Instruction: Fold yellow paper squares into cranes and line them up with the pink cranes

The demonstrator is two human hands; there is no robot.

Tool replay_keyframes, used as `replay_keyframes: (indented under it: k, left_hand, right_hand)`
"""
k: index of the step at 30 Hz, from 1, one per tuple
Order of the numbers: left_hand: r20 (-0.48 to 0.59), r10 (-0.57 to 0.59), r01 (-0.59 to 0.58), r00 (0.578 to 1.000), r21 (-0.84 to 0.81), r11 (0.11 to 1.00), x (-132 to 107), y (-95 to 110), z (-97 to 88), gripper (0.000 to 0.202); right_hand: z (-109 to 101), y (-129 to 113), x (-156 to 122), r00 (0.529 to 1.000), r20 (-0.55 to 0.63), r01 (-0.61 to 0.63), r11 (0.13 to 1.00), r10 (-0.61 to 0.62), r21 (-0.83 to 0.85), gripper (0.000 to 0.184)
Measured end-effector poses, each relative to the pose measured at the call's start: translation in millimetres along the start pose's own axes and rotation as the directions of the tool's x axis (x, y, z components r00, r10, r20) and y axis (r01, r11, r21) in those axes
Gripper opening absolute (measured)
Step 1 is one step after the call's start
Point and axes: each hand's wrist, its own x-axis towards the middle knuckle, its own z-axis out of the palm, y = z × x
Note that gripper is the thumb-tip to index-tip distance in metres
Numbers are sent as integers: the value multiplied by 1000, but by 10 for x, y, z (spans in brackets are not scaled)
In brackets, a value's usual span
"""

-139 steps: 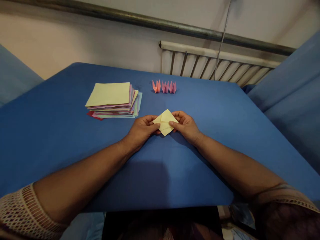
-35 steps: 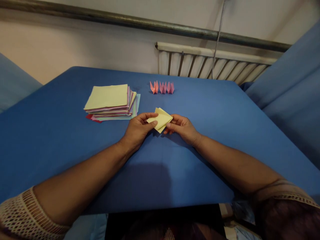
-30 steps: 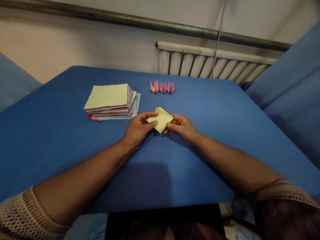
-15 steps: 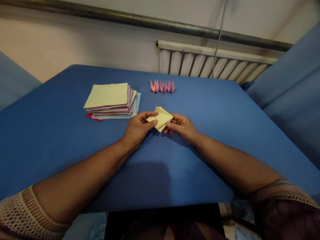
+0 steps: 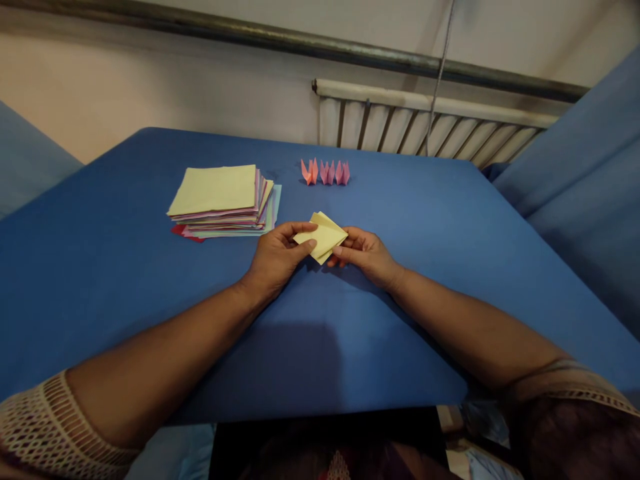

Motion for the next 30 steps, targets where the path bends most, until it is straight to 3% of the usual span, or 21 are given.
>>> replay_keyframes:
  k: [11,20,30]
  left_hand:
    - [3,20,-21,1000,30,999,-15,9,5,36]
    - [153,206,-244,966,293,924,-72,-5,-42,41]
    - [240,86,-147,967,251,957,-70,16,-54,47]
  right_hand:
    - [-4,0,2,1000,9,-6,1000,6,24,25]
    - [13,11,20,994,-95,-43,997,49,67,23]
    - [56,-57,-12,992,-124,9,993,-24,-116,26]
